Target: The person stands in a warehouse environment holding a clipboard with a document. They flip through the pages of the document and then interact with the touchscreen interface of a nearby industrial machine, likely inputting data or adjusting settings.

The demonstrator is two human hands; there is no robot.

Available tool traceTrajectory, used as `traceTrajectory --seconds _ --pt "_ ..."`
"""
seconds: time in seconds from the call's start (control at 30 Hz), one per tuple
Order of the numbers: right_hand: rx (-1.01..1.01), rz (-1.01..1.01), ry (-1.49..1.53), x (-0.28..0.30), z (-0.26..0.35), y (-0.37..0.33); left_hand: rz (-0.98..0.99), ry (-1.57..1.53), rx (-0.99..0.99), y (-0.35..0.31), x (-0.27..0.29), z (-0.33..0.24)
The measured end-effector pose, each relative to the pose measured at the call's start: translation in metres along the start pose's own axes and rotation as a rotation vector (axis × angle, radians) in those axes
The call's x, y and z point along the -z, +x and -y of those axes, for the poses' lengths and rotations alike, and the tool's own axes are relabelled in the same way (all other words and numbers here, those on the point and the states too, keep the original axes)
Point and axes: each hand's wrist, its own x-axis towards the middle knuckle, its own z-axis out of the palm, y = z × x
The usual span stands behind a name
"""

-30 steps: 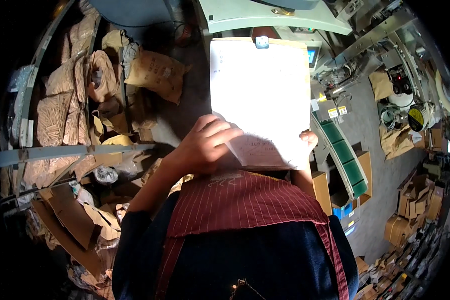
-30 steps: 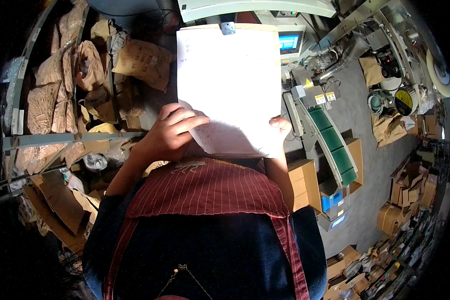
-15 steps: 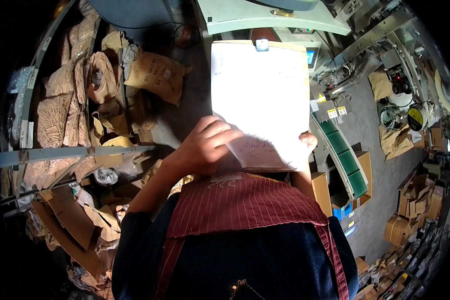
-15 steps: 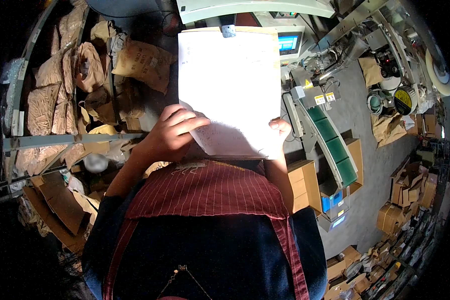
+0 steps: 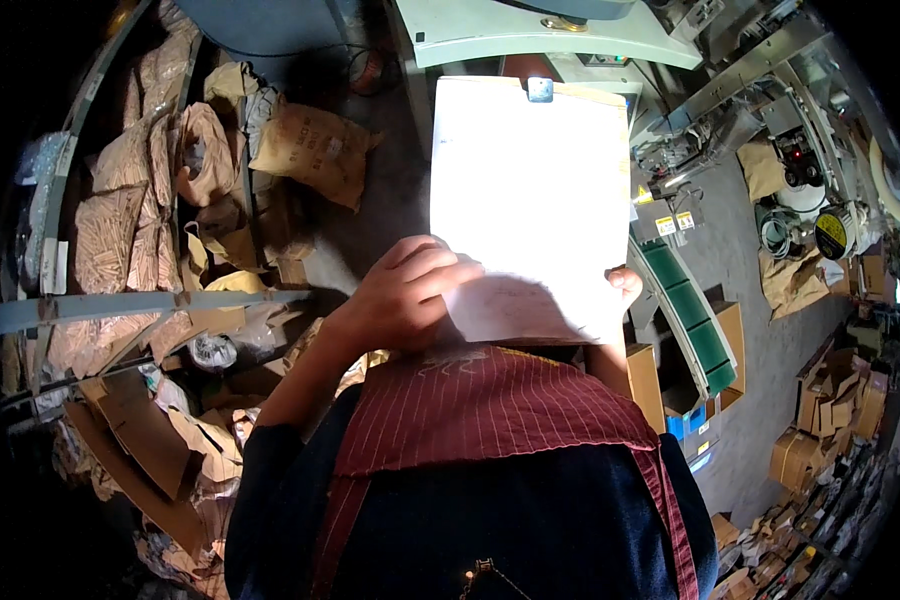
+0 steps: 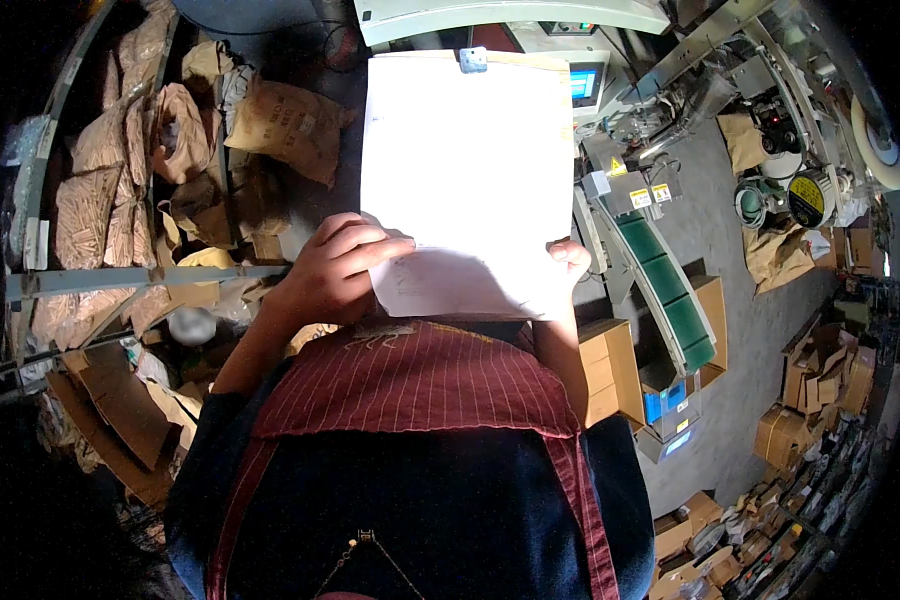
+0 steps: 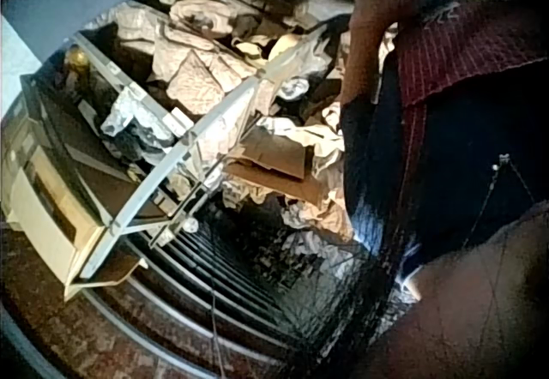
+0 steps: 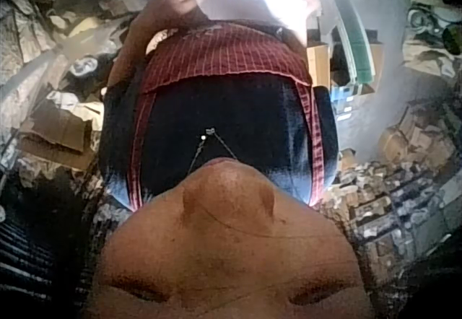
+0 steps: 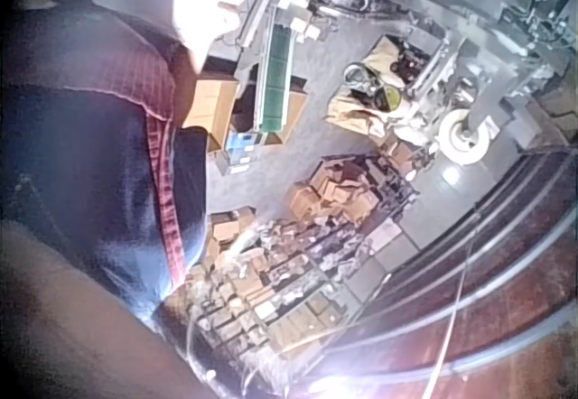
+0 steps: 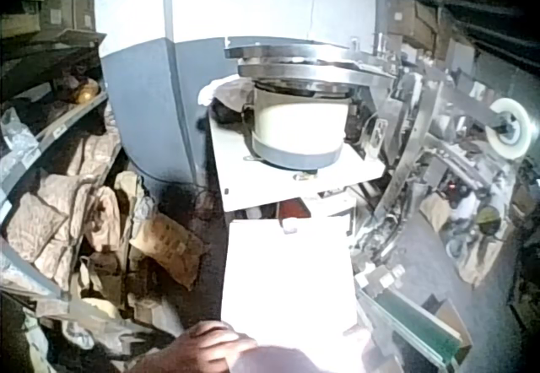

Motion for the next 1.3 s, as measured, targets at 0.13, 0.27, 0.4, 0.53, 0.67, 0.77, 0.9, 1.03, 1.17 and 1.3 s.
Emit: traceTrajectory --seconds 0.13,0.27,0.4,0.53,0.67,0.77,0.9,1.03,1.17,1.3 --pt "0.034 -0.003 -0.021 0.002 0.005 -0.002 0.017 0.020 0.001 -0.004 0.000 -0.001" --pt "0.073 -0.004 -0.038 0.004 0.009 -0.004 -0.005 0.047 0.007 -0.004 0.002 -0.003" --pt "0.097 -0.007 -0.045 0.008 0.011 -0.004 -0.021 0.058 0.023 -0.005 0.003 -0.005" --pt "0.130 -0.014 -0.048 0.011 0.014 -0.005 -0.009 0.062 0.042 -0.007 0.006 -0.003" --pt "0.156 -0.016 -0.064 0.013 0.016 -0.004 -0.057 0.080 0.044 -0.007 0.005 0.000" --pt "0.173 -0.024 -0.076 0.017 0.017 -0.004 -0.061 0.081 0.042 -0.006 0.005 0.002" --pt "0.179 -0.031 -0.072 0.021 0.019 -0.002 -0.061 0.077 0.036 -0.005 0.004 0.004" --pt "0.162 -0.021 -0.054 0.021 0.019 0.000 -0.061 0.074 0.028 -0.003 0.005 0.007" --pt "0.140 0.007 -0.049 0.008 0.014 0.005 -0.059 0.064 0.025 -0.002 0.002 0.010" --pt "0.092 0.098 -0.003 0.004 0.011 0.010 -0.053 0.070 0.042 -0.003 0.002 0.009"
